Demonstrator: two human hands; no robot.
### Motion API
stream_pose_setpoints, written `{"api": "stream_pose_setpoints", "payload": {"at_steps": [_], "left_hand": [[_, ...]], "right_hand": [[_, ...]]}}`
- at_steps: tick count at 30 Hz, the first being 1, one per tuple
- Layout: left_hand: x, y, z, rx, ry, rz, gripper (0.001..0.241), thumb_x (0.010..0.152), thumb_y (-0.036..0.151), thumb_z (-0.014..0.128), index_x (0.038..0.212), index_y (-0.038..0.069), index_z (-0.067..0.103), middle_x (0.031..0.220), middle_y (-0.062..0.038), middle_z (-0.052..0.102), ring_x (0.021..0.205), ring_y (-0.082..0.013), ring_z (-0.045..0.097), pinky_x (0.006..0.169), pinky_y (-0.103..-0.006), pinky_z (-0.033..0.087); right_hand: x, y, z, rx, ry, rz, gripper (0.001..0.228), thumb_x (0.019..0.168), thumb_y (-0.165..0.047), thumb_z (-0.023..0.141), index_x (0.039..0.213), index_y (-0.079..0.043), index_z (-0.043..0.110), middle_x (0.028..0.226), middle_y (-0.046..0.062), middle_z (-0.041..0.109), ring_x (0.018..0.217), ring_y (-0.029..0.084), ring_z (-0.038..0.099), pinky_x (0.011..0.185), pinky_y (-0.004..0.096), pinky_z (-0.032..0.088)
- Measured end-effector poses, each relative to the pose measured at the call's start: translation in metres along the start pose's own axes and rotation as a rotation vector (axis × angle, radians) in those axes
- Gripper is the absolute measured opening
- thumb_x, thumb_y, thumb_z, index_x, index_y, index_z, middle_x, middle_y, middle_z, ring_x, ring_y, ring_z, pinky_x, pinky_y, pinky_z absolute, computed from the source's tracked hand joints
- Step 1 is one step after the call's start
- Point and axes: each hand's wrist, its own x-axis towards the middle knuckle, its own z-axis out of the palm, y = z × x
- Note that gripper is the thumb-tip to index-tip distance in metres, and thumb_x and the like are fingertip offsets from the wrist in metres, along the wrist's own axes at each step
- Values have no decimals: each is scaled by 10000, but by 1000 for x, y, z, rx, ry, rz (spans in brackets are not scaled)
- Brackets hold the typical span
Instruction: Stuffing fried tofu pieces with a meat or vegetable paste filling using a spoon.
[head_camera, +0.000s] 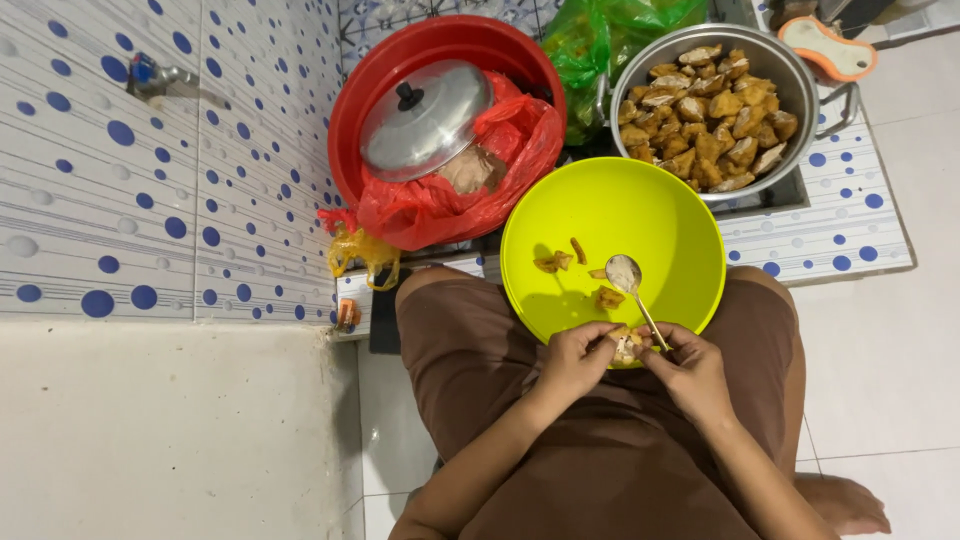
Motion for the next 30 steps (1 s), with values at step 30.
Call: {"api": "stream_pose_setpoints", "payload": {"at_steps": [30], "left_hand": [[90, -65, -50, -130, 161, 84, 274, 866, 140, 778, 1119, 36, 769, 1134, -215, 715, 1086, -369, 707, 950, -408, 592]], "right_hand": [[153, -23, 65, -941, -79, -510, 158, 1026, -51, 717, 1148, 23, 785, 915, 228, 742, 801, 393, 725, 658, 423, 575]]}}
